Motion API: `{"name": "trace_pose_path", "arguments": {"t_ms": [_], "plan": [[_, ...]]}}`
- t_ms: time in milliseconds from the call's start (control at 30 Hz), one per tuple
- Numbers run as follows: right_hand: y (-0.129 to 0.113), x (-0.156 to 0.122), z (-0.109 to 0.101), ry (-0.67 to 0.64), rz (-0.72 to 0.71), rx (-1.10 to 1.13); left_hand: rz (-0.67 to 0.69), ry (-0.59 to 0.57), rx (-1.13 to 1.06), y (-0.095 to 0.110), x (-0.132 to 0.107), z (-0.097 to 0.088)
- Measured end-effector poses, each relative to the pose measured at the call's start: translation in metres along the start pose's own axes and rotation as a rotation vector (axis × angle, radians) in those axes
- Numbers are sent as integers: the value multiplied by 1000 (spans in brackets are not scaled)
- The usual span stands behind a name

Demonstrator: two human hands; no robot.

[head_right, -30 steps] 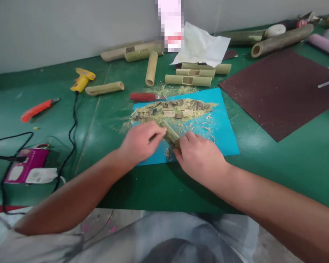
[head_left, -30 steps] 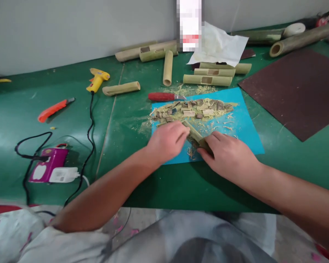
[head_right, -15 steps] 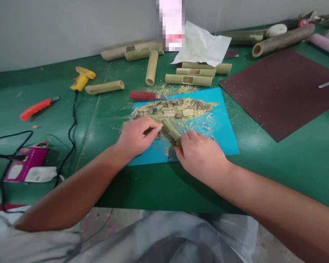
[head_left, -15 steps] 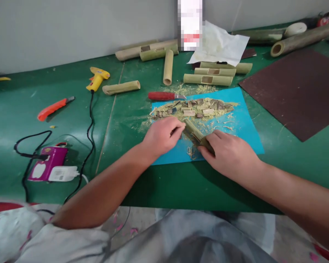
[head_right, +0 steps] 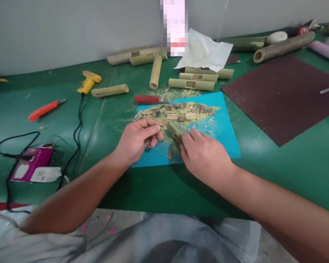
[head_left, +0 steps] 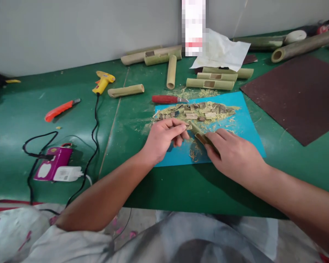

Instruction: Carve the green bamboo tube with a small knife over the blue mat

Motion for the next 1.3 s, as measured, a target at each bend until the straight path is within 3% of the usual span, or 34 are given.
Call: {"name": "trace_pose_path", "arguments": {"t_ms": [133,300,500,567,700,933,1300], "plan": [[1,1,-2,31,-11,-21,-47,2,-15,-3,2,0],[2,2,-3,60,-18,-16,26,21,103,1,-1,-1],[4,3,-4,122,11,78,507,-13,442,20,-21,8],[5,4,-4,114,23,92,578,-24,495,22,-25,10],[5,5,-5,116,40,147,570,-4,510,18,-24,10],[2,5,-9,190,-41,267,569,-68,542,14,-28,16],[-1,5,-12,212,-78,202,550,-77,491,13,-34,19]]}}
Point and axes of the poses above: each hand's wrist, its own x-axis towards the middle knuckle, its own z-axis out of the palm, y = z × x, the point moved 4 cm from there along x, towards the middle knuckle, and after that the axes turned 4 degrees about y, right-handed, at the moved point
